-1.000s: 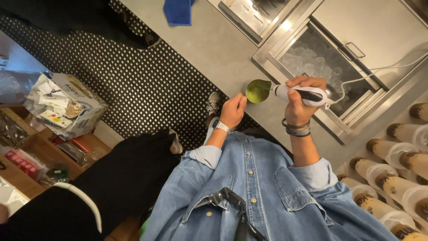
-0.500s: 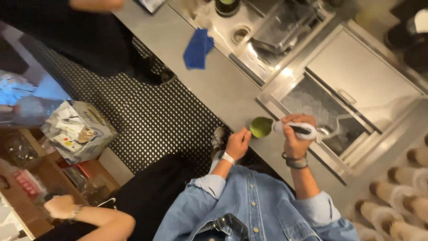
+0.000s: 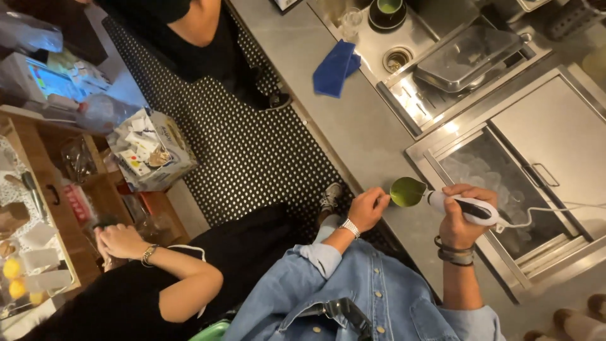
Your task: The person prepares a beverage by pouring liquids from a bottle and a carton into a metal pitcher on a scale. They then scoop a green powder from a container and add it to the pitcher. Finally, they use a handheld electric frother to mix the contents of the pitcher.
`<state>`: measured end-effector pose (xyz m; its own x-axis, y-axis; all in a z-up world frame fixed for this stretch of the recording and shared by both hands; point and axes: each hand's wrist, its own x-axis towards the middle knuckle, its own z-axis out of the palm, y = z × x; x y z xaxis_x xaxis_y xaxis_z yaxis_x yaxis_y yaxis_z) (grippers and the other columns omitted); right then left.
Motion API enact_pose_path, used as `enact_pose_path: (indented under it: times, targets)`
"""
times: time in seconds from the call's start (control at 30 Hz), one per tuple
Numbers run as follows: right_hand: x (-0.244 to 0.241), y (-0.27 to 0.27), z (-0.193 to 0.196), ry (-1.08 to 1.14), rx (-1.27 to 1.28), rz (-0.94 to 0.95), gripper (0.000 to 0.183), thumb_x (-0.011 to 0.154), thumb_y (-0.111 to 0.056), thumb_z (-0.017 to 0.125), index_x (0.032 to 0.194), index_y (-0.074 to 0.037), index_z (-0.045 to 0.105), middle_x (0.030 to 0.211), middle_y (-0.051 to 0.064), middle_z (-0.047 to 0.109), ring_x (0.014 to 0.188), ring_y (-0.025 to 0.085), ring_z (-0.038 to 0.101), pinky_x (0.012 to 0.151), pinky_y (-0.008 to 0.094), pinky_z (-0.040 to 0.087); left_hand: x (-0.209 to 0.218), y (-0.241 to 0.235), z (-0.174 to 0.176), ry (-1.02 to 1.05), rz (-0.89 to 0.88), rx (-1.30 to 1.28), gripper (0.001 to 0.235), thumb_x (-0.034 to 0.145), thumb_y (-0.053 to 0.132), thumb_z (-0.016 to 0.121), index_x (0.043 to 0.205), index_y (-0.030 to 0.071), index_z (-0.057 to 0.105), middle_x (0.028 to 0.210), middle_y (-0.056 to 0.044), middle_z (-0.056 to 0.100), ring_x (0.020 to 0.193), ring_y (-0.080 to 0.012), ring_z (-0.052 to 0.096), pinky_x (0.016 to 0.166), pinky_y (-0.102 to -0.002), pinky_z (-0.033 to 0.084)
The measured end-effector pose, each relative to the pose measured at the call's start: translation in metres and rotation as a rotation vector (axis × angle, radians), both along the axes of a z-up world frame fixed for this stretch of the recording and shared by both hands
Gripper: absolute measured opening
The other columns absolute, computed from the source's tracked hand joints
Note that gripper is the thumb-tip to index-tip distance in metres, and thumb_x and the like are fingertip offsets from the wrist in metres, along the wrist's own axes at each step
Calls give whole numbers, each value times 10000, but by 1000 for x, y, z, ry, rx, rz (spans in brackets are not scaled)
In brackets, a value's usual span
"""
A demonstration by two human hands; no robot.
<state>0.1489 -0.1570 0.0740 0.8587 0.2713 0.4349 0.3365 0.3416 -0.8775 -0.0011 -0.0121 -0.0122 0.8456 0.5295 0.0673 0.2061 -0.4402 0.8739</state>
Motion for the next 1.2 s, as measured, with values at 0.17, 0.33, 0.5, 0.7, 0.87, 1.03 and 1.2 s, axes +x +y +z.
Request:
enact_pose_path:
  times: [0.17,0.33,0.5,0.7,0.87,1.03,1.2]
  targets:
    - [-3,12,-5,-8,-23,-18,361,890,12,804,984,6,455,832,236,626,834,312,687,897,426,531,2,1,-2,-72,49,22,345,1093,469,492,948,165,573,833,-66,606,831,-310,689,718,-403,565]
    - [-4,10,6,-3,-7,-56,366,883,-10,818,991,-2,468,835,234,633,834,310,694,878,404,530,3,-3,-10,-102,101,62,303,1039,450,574,986,153,595,886,-83,616,872,-358,683,715,-450,560]
    - [-9,20,26,19,-29,-81,348,887,-10,810,974,-18,474,833,225,643,820,294,698,843,380,526,5,4,-12,-112,116,57,313,1034,466,572,1006,156,603,938,-56,597,842,-334,691,729,-427,570]
    - [-13,18,32,19,5,-80,337,922,-39,797,1007,-46,471,892,168,650,871,236,685,845,351,510,2,3,-5,-194,92,48,239,1009,376,634,1057,143,615,1018,-50,559,1009,-290,651,891,-368,526]
    - [-7,19,26,2,28,-64,373,888,-97,810,956,-30,450,805,202,648,787,259,674,794,352,497,3,5,4,-174,121,9,272,1017,402,634,1109,148,607,1125,-49,562,1031,-295,640,909,-405,526]
    - [-4,14,19,-13,53,-76,386,871,-71,823,956,-4,453,788,230,627,783,316,679,790,374,504,3,7,14,-169,109,-7,277,1033,395,622,1137,139,609,1158,-65,555,1086,-329,630,942,-429,521]
    - [-3,15,21,-43,43,-72,378,880,-79,825,957,-18,459,787,213,635,781,304,678,791,368,506,1,7,10,-180,102,-11,293,1024,418,627,1122,142,619,1174,-70,553,1118,-348,627,982,-447,497]
